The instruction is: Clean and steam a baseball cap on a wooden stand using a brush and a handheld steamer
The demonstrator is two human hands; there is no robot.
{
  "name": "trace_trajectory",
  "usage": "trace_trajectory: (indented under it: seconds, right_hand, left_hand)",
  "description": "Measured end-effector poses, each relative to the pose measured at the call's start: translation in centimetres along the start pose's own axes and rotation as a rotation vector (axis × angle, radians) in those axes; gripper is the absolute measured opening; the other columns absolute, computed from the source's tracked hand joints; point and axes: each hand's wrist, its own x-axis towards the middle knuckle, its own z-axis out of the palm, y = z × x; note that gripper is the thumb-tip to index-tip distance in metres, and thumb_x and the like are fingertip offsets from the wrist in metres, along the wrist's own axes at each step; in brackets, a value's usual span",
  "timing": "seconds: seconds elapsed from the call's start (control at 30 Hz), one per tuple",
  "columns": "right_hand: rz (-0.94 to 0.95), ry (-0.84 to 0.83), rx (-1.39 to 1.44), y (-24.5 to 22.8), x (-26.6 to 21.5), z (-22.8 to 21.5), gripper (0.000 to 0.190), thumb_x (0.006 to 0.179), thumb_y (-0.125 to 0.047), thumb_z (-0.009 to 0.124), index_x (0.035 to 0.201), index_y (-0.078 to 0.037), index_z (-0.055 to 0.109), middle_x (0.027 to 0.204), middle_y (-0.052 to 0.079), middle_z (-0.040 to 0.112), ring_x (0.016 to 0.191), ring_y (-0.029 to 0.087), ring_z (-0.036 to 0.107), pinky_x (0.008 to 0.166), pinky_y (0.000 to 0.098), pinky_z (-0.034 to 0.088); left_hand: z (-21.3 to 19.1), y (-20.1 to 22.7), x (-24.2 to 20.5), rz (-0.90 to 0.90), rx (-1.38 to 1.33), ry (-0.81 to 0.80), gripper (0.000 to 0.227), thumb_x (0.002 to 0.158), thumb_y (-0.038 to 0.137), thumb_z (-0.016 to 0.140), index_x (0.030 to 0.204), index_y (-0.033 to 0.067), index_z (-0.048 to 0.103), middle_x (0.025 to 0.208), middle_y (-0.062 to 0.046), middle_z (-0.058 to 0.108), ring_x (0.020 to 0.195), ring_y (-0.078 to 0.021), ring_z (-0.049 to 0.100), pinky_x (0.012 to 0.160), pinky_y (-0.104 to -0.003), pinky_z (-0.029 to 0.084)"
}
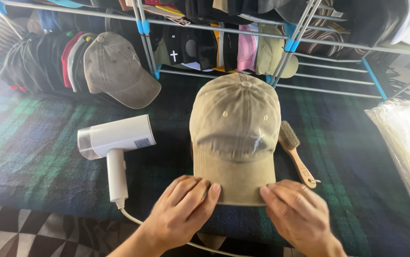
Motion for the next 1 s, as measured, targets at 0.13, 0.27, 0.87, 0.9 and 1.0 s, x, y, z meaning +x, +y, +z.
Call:
trace_trajectory:
  seconds: [0.13, 0.27, 0.87, 0.9, 1.0]
  right_hand:
    - [0.062, -0.005, 0.124, 1.6, -3.3, 0.5, 0.016, 0.078, -0.004, 0.079, 0.094, -0.005, 0.081, 0.093, 0.013, 0.075, 0.070, 0.029, 0.074, 0.062, 0.0395, 0.065]
    - [0.270, -0.050, 0.255, 6.7, -2.6, 0.4, 0.043, 0.086, -0.037, 0.073, 0.106, 0.002, 0.076, 0.104, 0.020, 0.073, 0.094, 0.041, 0.071, 0.084, 0.0519, 0.058]
    - [1.296, 0.266, 1.338, 12.3, -1.7, 11.4, 0.059, 0.106, -0.055, 0.044, 0.121, -0.006, 0.074, 0.117, 0.015, 0.075, 0.112, 0.022, 0.072, 0.108, 0.0411, 0.054]
    - [1.314, 0.294, 1.433, 9.9, 1.0, 10.3, 0.064, 0.102, -0.058, 0.046, 0.125, -0.005, 0.073, 0.122, 0.017, 0.074, 0.116, 0.025, 0.071, 0.111, 0.0455, 0.053]
    - [1.281, 0.437, 1.498, 8.9, 0.3, 10.8, 0.055, 0.106, -0.047, 0.048, 0.126, -0.002, 0.071, 0.125, 0.020, 0.073, 0.114, 0.024, 0.072, 0.110, 0.0434, 0.053]
  left_hand:
    - [0.8, -1.2, -3.2, -0.043, -0.062, -0.021, 0.014, 0.095, 0.006, 0.067, 0.102, 0.0020, 0.079, 0.098, -0.018, 0.065, 0.079, -0.0329, 0.068, 0.071, -0.045, 0.064]
    - [0.7, -4.5, -2.5, -0.147, -0.256, -0.031, 0.037, 0.095, 0.033, 0.071, 0.116, 0.0022, 0.072, 0.106, -0.020, 0.064, 0.094, -0.0414, 0.067, 0.084, -0.056, 0.058]
    - [9.1, -12.1, -0.4, -1.343, -0.916, 0.044, 0.073, 0.103, 0.067, 0.034, 0.131, 0.0110, 0.072, 0.124, -0.020, 0.072, 0.124, -0.0302, 0.063, 0.113, -0.048, 0.044]
    - [9.2, -11.9, -0.8, -1.378, -0.976, 0.097, 0.074, 0.102, 0.068, 0.035, 0.133, 0.0101, 0.070, 0.125, -0.018, 0.072, 0.121, -0.0282, 0.064, 0.111, -0.046, 0.048]
    - [10.2, -10.4, -2.6, -1.396, -1.050, 0.187, 0.062, 0.106, 0.057, 0.041, 0.135, 0.0102, 0.069, 0.128, -0.017, 0.071, 0.118, -0.0273, 0.065, 0.107, -0.048, 0.050]
